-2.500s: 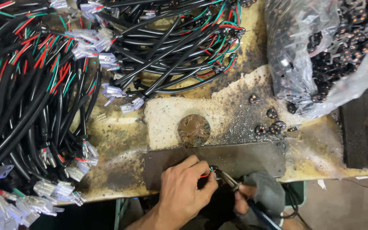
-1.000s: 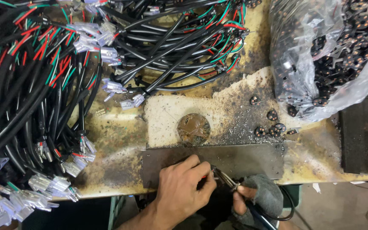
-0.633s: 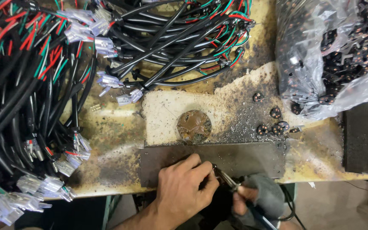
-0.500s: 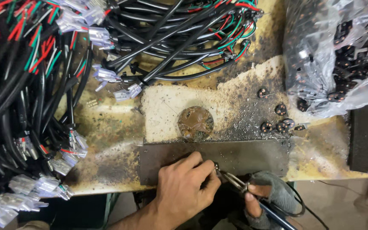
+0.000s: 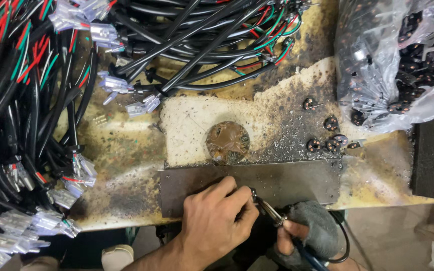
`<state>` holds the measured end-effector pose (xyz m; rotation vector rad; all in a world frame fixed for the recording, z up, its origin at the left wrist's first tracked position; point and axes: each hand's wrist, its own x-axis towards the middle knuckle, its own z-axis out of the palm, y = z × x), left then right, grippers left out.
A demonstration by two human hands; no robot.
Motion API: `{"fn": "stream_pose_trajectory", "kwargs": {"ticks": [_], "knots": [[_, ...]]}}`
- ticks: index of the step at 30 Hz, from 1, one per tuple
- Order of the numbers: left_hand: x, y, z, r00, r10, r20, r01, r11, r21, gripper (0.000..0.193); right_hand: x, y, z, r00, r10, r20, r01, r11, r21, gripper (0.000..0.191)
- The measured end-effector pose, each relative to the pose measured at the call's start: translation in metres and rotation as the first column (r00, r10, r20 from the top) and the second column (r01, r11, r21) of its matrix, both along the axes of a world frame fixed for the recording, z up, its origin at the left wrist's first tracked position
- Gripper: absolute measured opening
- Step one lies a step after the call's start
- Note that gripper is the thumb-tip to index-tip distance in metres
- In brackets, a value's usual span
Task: The person solders electrical wire connections at a workbench. They hold a red wire against a connector with one hand, apply a soldering iron with the other hand to solder the joint, then set the finished wire aside and pick up the next wire to repeat the process.
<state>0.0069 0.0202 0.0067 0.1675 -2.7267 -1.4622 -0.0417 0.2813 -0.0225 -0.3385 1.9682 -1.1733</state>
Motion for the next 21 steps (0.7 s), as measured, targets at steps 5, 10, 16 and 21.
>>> {"fn": "stream_pose_trajectory", "kwargs": {"ticks": [5, 10, 16, 21], "knots": [[0.001, 0.000, -0.001, 1.000, -0.006, -0.020, 0.006, 1.000, -0.017, 0.014, 0.005, -0.019, -0.001, 0.703, 0.037, -0.710, -0.274, 0.936, -0.223, 0.019], [0.000, -0.001, -0.002, 1.000, 0.000, -0.027, -0.001, 1.000, -0.030, 0.015, 0.005, -0.026, 0.006, 0.872, -0.088, -0.482, -0.056, 0.959, -0.278, 0.010], [-0.001, -0.002, -0.004, 0.999, 0.003, -0.041, -0.004, 0.999, -0.038, 0.016, 0.013, -0.016, -0.015, 0.684, -0.191, -0.704, -0.088, 0.937, -0.339, 0.032], [-0.001, -0.002, -0.005, 0.999, 0.008, -0.046, -0.011, 0.999, -0.051, 0.015, 0.032, -0.010, -0.036, 0.884, -0.459, -0.092, 0.455, 0.888, -0.059, 0.017]]}}
